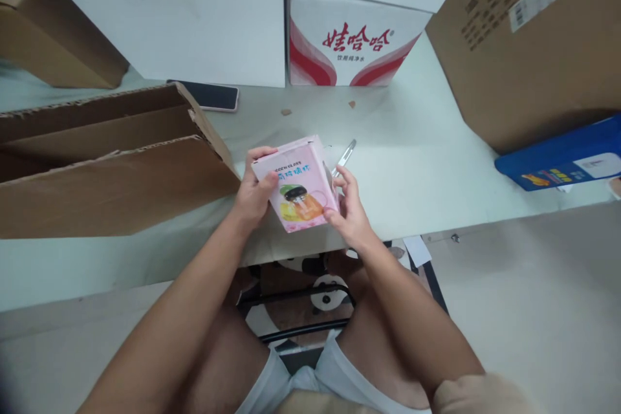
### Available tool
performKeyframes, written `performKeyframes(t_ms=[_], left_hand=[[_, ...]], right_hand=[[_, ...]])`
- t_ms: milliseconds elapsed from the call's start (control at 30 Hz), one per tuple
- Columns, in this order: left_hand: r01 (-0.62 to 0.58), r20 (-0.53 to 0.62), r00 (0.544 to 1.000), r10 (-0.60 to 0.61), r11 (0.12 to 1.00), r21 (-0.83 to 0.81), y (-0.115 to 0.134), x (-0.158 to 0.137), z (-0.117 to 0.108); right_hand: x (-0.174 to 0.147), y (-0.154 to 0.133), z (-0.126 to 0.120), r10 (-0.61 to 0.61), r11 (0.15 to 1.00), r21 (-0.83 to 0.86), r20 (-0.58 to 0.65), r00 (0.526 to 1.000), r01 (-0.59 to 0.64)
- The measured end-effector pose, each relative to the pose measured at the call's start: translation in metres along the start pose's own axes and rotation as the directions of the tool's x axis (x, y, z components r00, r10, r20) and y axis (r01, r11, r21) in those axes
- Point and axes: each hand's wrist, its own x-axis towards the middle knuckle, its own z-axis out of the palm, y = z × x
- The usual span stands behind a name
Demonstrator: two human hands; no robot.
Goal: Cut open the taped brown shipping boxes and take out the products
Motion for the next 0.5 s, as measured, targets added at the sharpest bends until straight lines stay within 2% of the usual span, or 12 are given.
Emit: performKeyframes(t_ms=[67,133,233,333,433,500], left_hand=[[0.035,-0.098,0.994,-0.04,0.998,-0.052,0.001,-0.003,0.006],[0.07,-0.13,0.988,-0.077,0.996,-0.062,0.001,-0.006,0.012],[0.139,-0.029,0.99,-0.139,0.99,-0.029,0.001,-0.009,0.018],[0.209,0.055,0.977,-0.208,0.977,-0.027,0.003,-0.009,0.019],[0.231,0.026,0.973,-0.231,0.973,0.012,0.007,-0.007,0.015],[0.238,0.006,0.971,-0.238,0.971,0.019,0.01,-0.007,0.013]], right_hand=[[-0.005,-0.002,0.003,0.023,0.999,0.049,-0.052,0.998,-0.021],[-0.01,-0.002,0.008,0.077,0.993,0.096,-0.087,0.993,-0.069],[-0.013,-0.005,0.017,0.162,0.966,0.224,-0.153,0.975,-0.125],[-0.009,-0.015,0.016,0.172,0.921,0.386,-0.269,0.948,-0.058],[0.003,-0.029,-0.007,0.146,0.913,0.404,-0.441,0.886,0.05],[0.017,-0.036,-0.037,0.193,0.924,0.38,-0.579,0.792,0.052]])
